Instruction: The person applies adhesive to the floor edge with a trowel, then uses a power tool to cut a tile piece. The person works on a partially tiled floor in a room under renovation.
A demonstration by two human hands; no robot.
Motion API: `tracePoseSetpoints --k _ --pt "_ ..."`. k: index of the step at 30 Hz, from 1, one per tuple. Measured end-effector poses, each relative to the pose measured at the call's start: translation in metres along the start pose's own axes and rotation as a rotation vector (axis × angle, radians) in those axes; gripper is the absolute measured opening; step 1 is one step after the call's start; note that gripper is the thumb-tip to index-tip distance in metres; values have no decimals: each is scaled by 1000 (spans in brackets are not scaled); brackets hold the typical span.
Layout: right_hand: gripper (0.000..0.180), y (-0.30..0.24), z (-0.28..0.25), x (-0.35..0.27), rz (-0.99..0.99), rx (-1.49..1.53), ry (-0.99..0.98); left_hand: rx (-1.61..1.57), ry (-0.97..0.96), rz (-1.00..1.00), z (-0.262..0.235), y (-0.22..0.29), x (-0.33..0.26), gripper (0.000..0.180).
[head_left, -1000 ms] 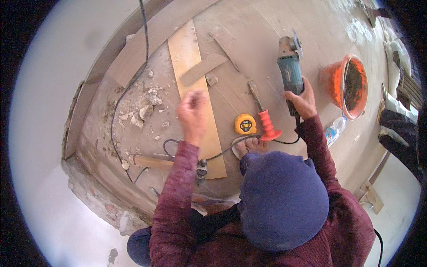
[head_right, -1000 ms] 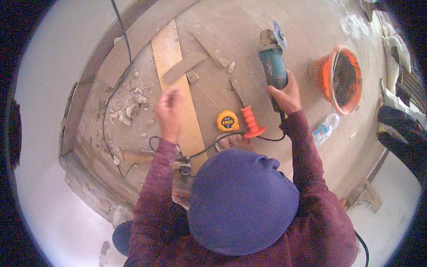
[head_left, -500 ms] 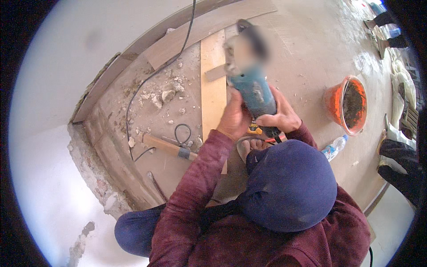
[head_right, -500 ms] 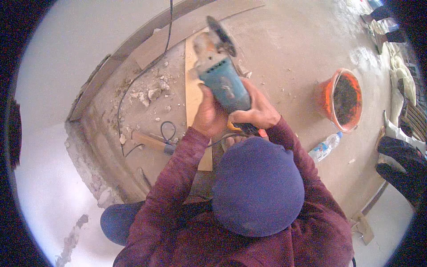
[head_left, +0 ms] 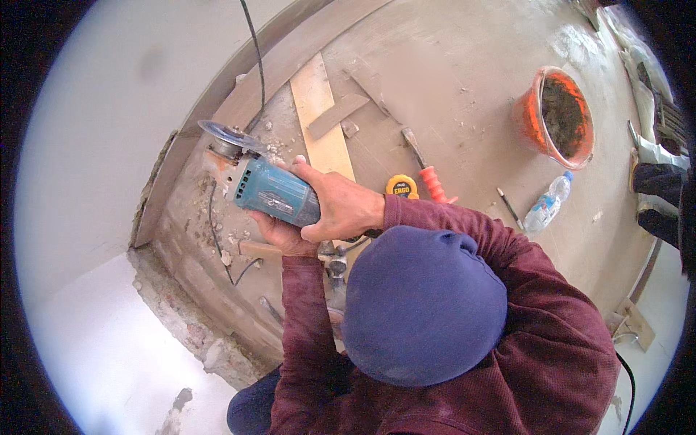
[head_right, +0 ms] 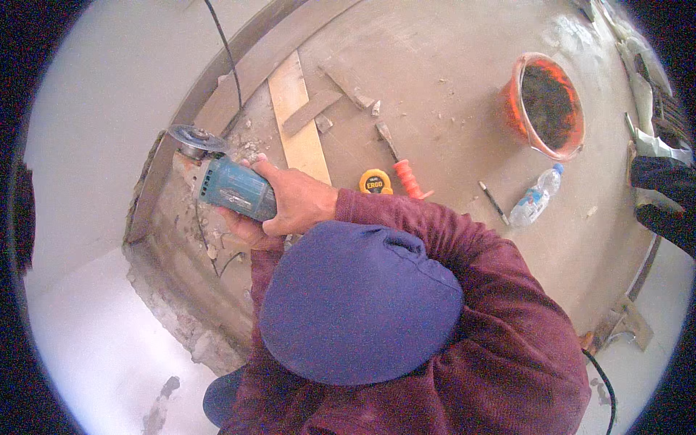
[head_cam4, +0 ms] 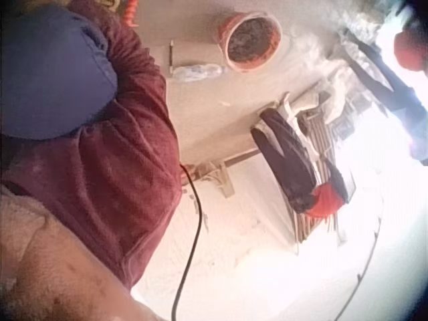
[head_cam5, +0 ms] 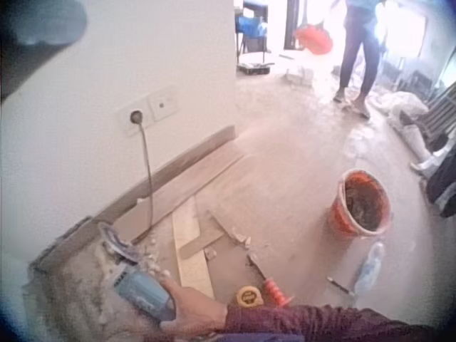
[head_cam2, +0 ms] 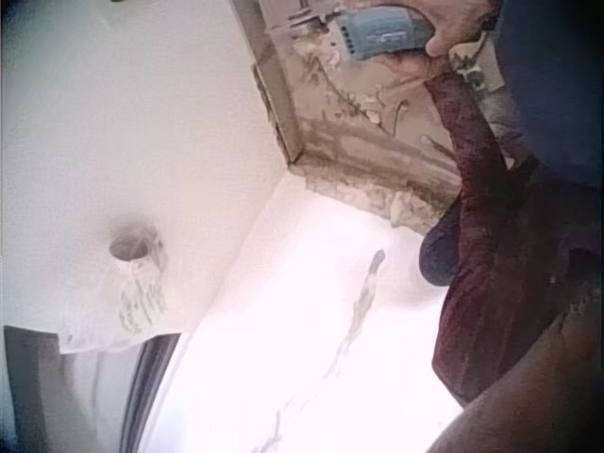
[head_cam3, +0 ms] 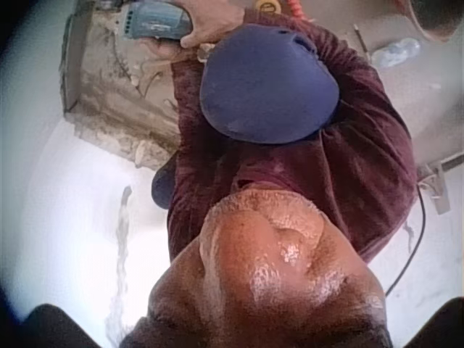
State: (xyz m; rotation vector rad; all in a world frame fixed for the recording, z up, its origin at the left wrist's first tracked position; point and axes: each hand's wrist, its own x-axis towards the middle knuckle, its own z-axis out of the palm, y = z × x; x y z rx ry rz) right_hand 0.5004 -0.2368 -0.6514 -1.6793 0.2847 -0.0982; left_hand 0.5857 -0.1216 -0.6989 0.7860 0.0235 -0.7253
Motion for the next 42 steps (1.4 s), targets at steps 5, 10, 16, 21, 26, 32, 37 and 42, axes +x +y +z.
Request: tracePoseSetpoints --k 5,10,16,21,26,32,37,42 --pt "88 -5 12 3 9 -42 3 -37 -10 68 -10 4 1 86" --pt "90 -4 14 4 -47 -9 -16 -54 94 27 0 8 -5 83" --pt "86 -14 7 5 21 -1 -34 -20 122 7 13 16 -4 84" --pt "86 -16 1 4 -21 76 -69 106 -84 89 23 21 -4 88" --pt "89 -13 5 2 -60 84 -80 73 -74 90 16 23 -10 87" --pt "91 -22 7 -6 40 103 -82 -3 17 45 20 22 -15 83" --pt "92 -12 1 -9 56 115 -30 34 97 -81 32 22 -11 78" --pt "89 7 -15 -8 99 48 148 -7 92 -271 45 7 13 77"
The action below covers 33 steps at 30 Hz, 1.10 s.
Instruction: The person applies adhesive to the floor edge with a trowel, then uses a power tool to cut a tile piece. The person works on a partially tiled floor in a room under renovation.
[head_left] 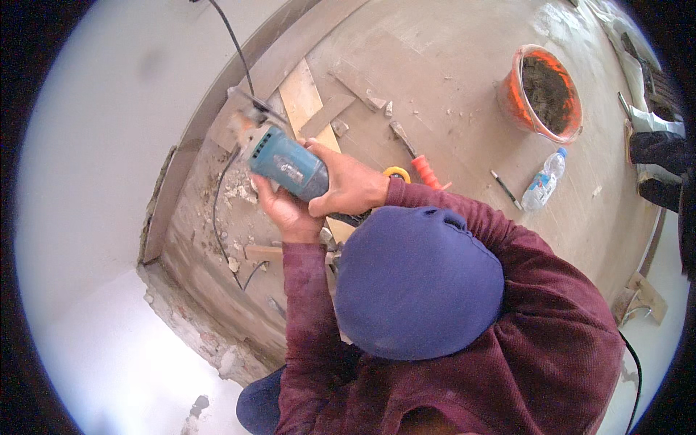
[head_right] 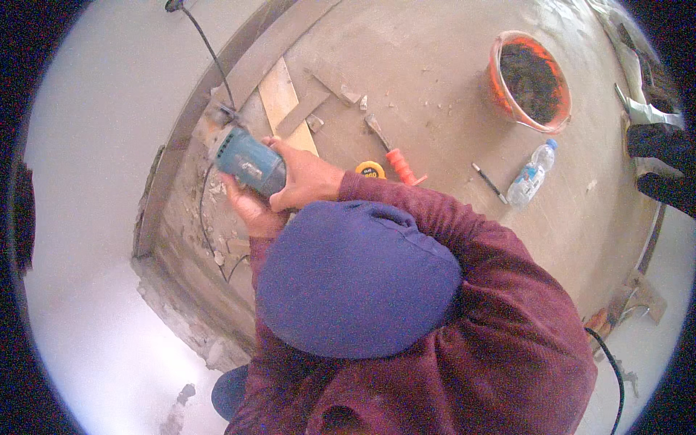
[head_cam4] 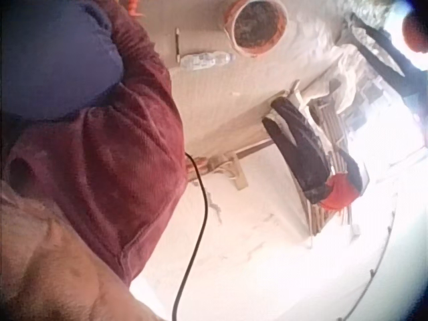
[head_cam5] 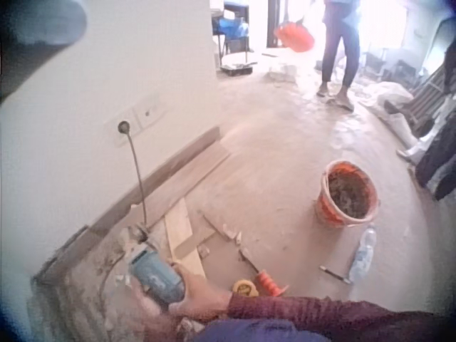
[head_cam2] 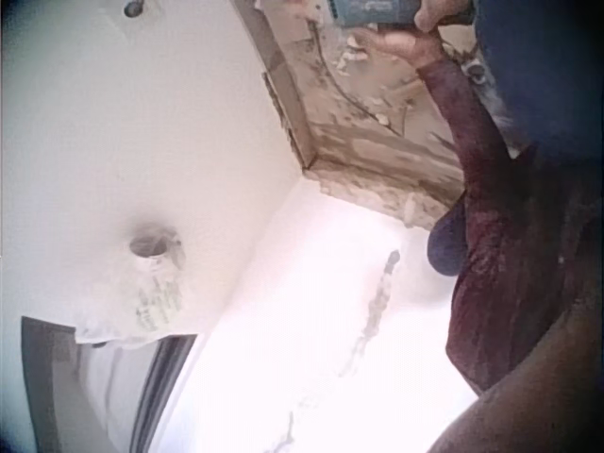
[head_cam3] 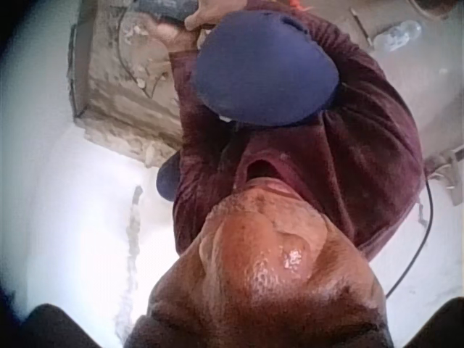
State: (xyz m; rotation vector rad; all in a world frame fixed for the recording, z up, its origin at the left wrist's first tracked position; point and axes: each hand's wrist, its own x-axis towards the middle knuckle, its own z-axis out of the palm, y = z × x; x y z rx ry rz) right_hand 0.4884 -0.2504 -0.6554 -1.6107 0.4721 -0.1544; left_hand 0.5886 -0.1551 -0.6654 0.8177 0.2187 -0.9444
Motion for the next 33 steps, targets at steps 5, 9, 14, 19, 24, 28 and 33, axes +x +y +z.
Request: tracePoseSetpoints --k 5,9,14,19,24,28,33 --pt "80 18 -31 -3 85 -52 152 352 -73 138 -48 -40 75 63" --pt "78 38 -53 -4 188 -193 182 1503 60 623 -69 -39 121 58" --pt "74 84 -59 2 175 -201 211 1848 -147 760 -77 -52 165 62" --pt "76 93 -56 8 204 -154 192 1622 -244 624 -111 -61 192 56" --pt "77 98 -54 13 146 -124 209 1588 -288 633 -133 -63 198 42" --pt "77 103 -53 6 193 -132 192 1850 -307 624 -86 -51 154 39" --pt "78 104 -34 1 257 -100 125 1578 -198 531 -102 -57 142 41"
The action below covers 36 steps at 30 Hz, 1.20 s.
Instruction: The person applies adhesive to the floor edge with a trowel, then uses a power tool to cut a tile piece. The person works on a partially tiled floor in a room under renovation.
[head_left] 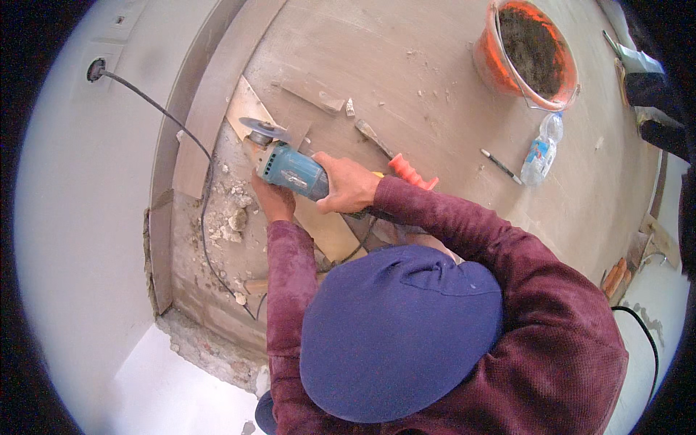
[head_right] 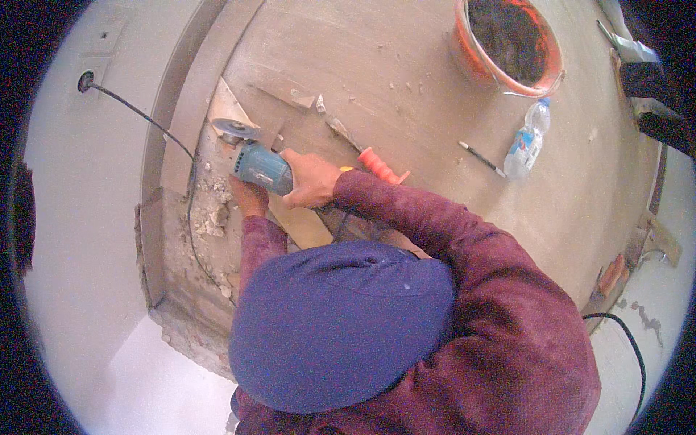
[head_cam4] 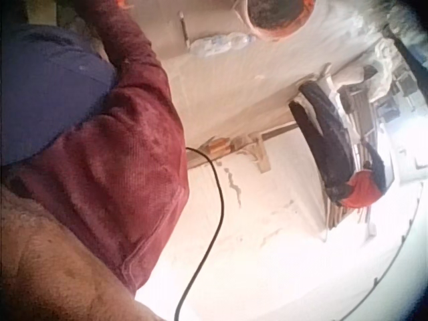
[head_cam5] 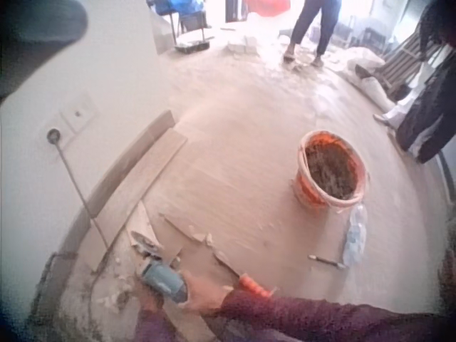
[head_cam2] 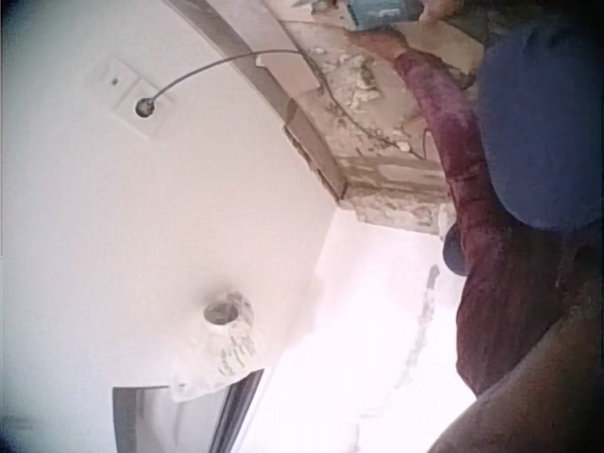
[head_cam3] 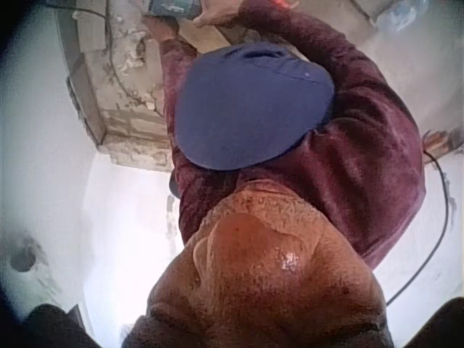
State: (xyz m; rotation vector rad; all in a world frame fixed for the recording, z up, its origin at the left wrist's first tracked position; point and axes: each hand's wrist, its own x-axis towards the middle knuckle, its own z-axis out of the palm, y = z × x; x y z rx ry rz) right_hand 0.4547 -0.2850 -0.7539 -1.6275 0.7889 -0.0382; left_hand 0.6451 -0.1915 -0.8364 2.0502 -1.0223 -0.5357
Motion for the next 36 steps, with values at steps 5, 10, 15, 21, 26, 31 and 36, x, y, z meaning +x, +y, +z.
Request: tracePoseSetpoints --k 5,10,15,21,26,31,36 --pt "78 1 11 1 -33 28 6 -431 -42 -134 2 -9 -1 42" --pt "76 -1 2 -1 -45 -16 12 -466 16 -167 4 -65 3 39" --pt "73 15 -7 -5 -37 10 65 332 -79 191 -18 -1 7 32" --pt "72 14 -9 -2 -32 -11 56 226 -179 46 -26 9 14 32" --pt "75 19 -5 1 -22 -24 41 205 -204 58 -27 13 16 33" --pt "77 16 -6 2 -17 12 28 114 -178 47 -24 -9 17 35" --pt "76 15 -7 3 12 -9 26 252 -152 139 -27 6 16 37"
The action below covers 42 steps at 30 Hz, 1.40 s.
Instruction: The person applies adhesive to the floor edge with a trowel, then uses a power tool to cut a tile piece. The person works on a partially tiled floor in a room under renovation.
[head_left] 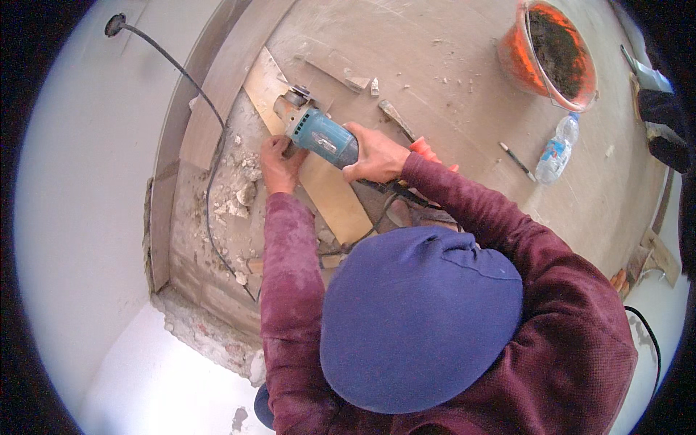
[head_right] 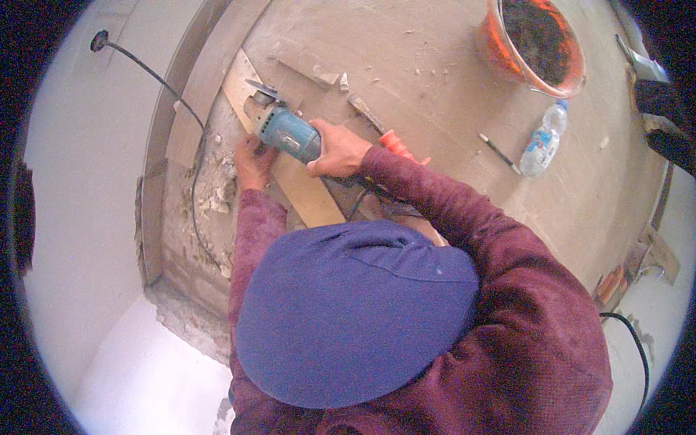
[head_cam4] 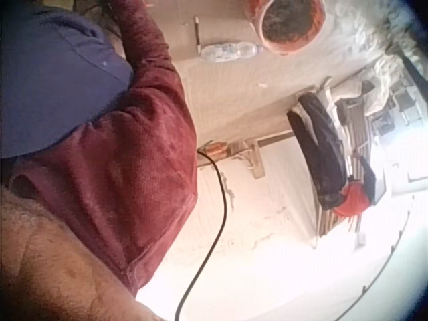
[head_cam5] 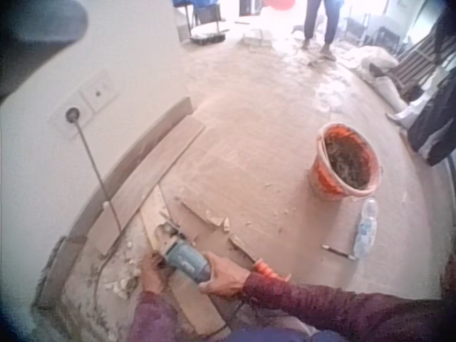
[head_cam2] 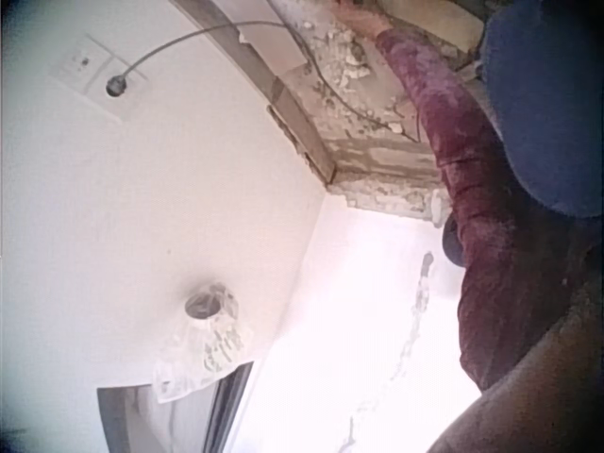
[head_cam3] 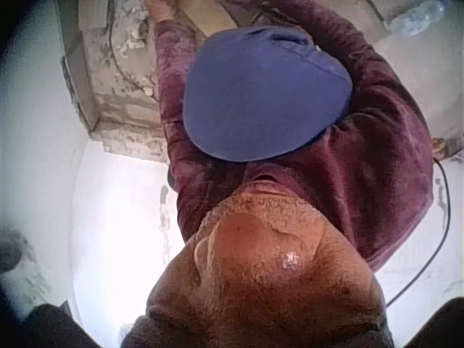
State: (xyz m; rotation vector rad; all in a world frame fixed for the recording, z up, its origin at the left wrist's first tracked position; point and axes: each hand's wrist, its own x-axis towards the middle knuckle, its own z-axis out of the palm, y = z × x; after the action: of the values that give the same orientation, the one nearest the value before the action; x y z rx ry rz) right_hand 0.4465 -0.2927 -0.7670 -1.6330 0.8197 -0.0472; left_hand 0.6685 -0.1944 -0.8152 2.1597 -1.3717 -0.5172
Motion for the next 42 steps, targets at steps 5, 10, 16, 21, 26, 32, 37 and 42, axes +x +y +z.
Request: tracePoseSetpoints --k 5,10,16,21,26,32,37,42 --pt "75 2 0 2 -16 3 9 0 27 -45 3 1 -2 35" --pt "76 3 0 3 -30 -24 9 -114 21 -126 2 7 0 31" --pt "77 0 -1 3 -22 -19 -6 -168 30 -109 7 -4 -1 32" --pt "77 7 1 3 -52 -30 11 -102 0 -40 9 -7 -1 32" --pt "76 4 0 2 -63 -24 15 -89 4 -53 7 -2 -1 31" --pt "75 3 -1 2 -45 -32 1 -115 23 -19 10 -13 -1 30" --pt "76 0 -2 1 -58 -18 -7 -118 -1 -49 9 -10 -1 31" --pt "80 4 -1 3 -44 -25 -5 -158 14 -33 12 -14 0 32"
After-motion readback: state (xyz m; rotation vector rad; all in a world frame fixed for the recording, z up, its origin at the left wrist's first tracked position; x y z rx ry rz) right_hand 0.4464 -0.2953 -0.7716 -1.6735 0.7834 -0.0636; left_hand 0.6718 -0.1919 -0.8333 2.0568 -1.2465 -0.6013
